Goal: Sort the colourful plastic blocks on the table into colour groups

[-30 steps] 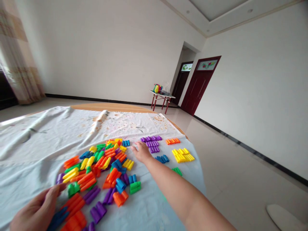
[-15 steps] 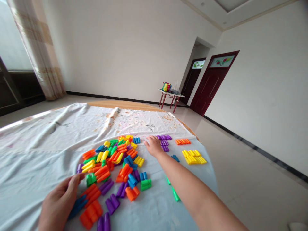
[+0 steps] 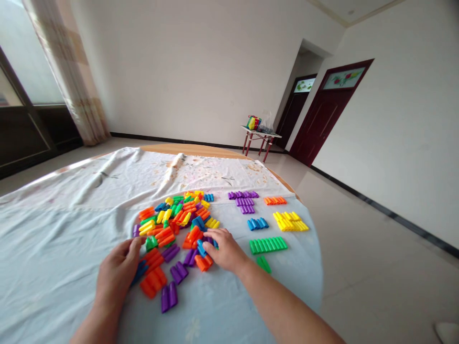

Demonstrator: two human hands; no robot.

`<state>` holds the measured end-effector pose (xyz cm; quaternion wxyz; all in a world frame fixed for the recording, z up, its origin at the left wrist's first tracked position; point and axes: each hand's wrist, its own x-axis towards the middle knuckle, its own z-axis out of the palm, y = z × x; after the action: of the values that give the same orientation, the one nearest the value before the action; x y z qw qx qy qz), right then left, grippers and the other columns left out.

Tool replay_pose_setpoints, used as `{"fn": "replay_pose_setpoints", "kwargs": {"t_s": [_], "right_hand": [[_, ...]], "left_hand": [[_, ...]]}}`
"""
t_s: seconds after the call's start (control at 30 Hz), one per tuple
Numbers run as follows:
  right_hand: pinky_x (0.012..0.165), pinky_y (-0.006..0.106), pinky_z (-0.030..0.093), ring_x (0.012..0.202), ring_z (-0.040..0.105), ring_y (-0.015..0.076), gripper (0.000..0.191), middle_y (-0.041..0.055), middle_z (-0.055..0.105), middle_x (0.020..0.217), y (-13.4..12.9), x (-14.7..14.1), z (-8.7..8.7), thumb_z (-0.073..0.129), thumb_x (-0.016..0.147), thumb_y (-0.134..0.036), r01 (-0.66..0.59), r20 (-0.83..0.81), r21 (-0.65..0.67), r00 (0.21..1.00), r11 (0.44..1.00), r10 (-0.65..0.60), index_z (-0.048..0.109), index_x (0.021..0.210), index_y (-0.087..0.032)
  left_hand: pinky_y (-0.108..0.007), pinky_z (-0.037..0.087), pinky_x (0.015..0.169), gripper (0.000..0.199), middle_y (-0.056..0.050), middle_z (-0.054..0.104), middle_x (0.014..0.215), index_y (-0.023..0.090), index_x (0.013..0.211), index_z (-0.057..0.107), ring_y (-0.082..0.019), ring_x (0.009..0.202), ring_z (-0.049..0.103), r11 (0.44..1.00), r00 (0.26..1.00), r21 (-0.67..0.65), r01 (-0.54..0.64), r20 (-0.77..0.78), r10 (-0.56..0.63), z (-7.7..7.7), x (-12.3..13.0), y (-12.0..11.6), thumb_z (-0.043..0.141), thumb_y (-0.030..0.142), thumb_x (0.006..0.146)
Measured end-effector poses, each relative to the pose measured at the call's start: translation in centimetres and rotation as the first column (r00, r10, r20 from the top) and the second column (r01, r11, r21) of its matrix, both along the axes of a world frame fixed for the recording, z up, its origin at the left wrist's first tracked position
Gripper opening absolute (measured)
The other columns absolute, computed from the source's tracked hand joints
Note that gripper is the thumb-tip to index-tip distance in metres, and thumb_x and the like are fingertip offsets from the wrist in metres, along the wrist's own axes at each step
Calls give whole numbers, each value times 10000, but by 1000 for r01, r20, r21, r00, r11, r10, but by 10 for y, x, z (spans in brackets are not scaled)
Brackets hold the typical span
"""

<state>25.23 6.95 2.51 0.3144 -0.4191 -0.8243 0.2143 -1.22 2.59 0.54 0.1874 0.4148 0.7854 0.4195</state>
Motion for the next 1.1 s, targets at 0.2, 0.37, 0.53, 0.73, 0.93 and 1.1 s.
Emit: {"fn": "replay_pose_setpoints", "kwargs": {"t_s": [0.2, 0.37, 0.53, 0.73, 0.93, 1.1], "right_hand": [[970, 335, 371, 1046, 575, 180, 198, 8, 705, 990, -13, 7, -4, 589, 828, -321, -142, -3, 8, 990, 990, 143, 683, 988, -255], [971, 326, 367, 1055, 561, 168, 183, 12, 696, 1002, -21, 19, -5, 558, 841, -281, -85, -82, 60, 993, 995, 90, 688, 966, -250], [1032, 357, 285, 1142, 499, 179, 351, -14, 650, 1137, -28, 15, -9, 604, 744, -199, -177, -14, 70, 984, 982, 179, 640, 1082, -288], [1055, 391, 195, 1126, 498, 172, 378, -54, 676, 1071, -31, 8, -15, 592, 758, -214, -215, 17, 67, 977, 974, 214, 606, 1110, -352], [1062, 403, 144, 1111, 503, 170, 304, -25, 696, 996, -32, 8, -17, 630, 747, -254, -219, 23, 84, 976, 972, 218, 631, 1046, -306], [1046, 349, 232, 1081, 533, 145, 286, -40, 681, 1057, -34, 10, -12, 588, 802, -277, -214, -65, 112, 973, 970, 222, 609, 1086, -308]], "left_hand": [[-285, 426, 779, 451, -51, 686, 947, 200, 951, 673, -213, 881, 601, 998, 995, 12, 63, -74, -62, 0, 6, -4, 441, 515, 726], [-279, 430, 749, 447, -51, 690, 888, 198, 939, 672, -209, 854, 605, 999, 994, 3, 35, -99, -35, 3, 7, -5, 426, 512, 738], [-263, 434, 692, 435, -40, 694, 831, 182, 936, 673, -205, 827, 614, 999, 993, -33, 17, -119, -20, 5, 4, -5, 432, 493, 752], [-267, 436, 651, 421, -27, 700, 818, 206, 935, 673, -224, 836, 618, 996, 991, -83, -17, -131, 7, 4, -2, 0, 452, 502, 734], [-264, 438, 660, 423, -2, 700, 801, 232, 940, 677, -225, 851, 619, 993, 989, -112, -41, -144, 25, -2, -6, 3, 446, 517, 728], [-259, 444, 640, 418, 1, 705, 784, 227, 919, 686, -227, 837, 627, 994, 986, -99, -52, -160, 35, -3, -7, 2, 458, 516, 721]]}}
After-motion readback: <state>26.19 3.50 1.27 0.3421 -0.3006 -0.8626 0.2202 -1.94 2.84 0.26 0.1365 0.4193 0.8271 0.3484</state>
